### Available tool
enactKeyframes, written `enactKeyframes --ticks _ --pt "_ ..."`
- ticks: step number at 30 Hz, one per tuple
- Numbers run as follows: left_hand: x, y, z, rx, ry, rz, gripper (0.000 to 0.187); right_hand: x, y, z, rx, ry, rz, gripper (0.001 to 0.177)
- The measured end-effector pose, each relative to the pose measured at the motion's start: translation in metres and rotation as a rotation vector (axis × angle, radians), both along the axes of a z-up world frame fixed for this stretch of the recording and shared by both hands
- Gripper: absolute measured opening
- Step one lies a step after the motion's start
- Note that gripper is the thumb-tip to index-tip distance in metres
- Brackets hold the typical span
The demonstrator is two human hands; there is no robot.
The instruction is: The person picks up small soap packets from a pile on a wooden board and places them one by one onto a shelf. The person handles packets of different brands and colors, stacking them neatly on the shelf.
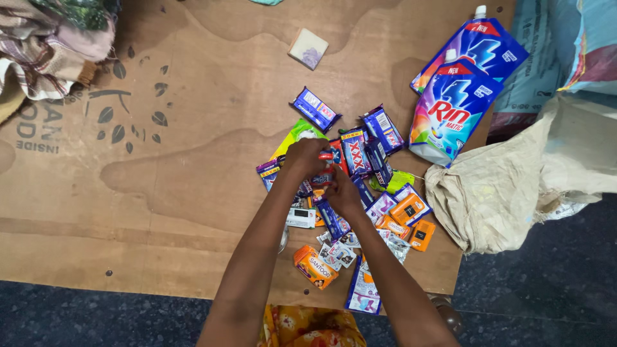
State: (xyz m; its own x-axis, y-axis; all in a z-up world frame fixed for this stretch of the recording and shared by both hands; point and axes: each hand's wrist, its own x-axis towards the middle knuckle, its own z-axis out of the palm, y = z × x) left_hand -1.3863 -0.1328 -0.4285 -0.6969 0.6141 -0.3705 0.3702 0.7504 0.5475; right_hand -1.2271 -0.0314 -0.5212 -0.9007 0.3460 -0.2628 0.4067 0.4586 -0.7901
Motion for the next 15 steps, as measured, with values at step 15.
enactKeyframes --ticks 15 --pt "0.005 0.02 0.029 0.432 -0.43 0.263 0.041 0.023 0.06 0.063 -0.867 -0.002 -0.547 0.042"
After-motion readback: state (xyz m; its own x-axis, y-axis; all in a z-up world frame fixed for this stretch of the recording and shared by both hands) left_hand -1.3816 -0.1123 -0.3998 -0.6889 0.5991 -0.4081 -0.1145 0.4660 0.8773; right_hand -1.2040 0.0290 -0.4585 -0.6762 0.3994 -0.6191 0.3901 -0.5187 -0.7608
